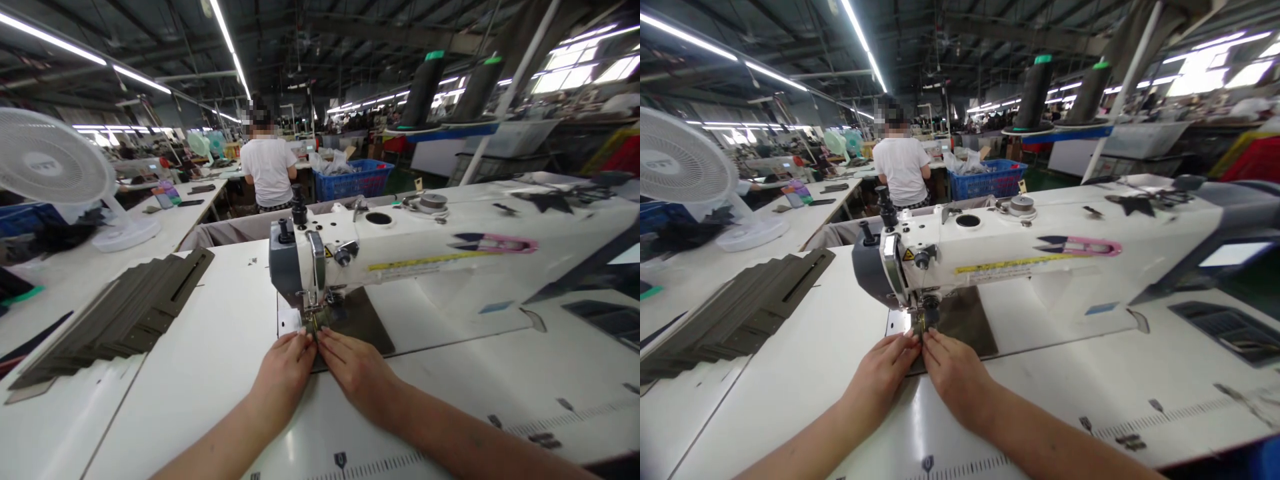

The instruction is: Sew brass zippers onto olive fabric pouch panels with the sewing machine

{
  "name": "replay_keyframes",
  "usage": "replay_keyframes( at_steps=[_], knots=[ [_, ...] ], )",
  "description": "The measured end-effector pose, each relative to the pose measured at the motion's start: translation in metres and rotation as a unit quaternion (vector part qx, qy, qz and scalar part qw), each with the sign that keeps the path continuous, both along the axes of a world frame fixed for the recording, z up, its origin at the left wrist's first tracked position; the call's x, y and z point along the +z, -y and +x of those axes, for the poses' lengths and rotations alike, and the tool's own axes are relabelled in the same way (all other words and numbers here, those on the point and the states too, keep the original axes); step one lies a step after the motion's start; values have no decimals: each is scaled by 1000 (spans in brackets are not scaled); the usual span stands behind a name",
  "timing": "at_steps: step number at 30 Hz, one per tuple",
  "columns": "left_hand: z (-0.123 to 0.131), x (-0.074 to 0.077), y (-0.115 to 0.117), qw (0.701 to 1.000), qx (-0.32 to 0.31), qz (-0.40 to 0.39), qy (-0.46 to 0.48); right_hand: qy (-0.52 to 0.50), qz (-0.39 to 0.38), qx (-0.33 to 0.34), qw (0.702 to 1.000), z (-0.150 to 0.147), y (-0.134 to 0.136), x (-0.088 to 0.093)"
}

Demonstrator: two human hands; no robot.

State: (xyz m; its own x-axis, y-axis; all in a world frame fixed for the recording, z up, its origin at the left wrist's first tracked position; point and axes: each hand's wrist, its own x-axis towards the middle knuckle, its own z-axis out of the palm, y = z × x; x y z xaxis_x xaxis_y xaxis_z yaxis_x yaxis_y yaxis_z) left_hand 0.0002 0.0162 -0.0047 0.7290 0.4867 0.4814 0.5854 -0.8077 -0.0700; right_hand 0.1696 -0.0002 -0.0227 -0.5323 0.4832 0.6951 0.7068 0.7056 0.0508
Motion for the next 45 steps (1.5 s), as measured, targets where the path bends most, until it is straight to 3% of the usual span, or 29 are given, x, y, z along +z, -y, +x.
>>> replay_keyframes(
  at_steps=[9, 16, 21, 25, 31, 45],
  knots=[
    [2, -1, -22, 999, 24, -45, -2, -43, -30, 10, 999, -3, -22, 3],
    [-5, -2, -24, 994, 42, -87, 54, -73, -102, -48, 991, -6, -16, -6],
    [-12, -2, -16, 999, 7, -20, 39, -47, -56, -40, 997, -6, -12, -14],
    [-11, -3, -23, 999, -25, 20, -4, -44, -45, -36, 997, -6, -19, -8],
    [-7, -2, -34, 999, -14, 24, -26, -44, -69, -11, 997, -2, -30, 0],
    [-4, -4, -37, 1000, 6, 17, 4, -43, -107, -16, 993, 1, -36, -2]
  ],
)
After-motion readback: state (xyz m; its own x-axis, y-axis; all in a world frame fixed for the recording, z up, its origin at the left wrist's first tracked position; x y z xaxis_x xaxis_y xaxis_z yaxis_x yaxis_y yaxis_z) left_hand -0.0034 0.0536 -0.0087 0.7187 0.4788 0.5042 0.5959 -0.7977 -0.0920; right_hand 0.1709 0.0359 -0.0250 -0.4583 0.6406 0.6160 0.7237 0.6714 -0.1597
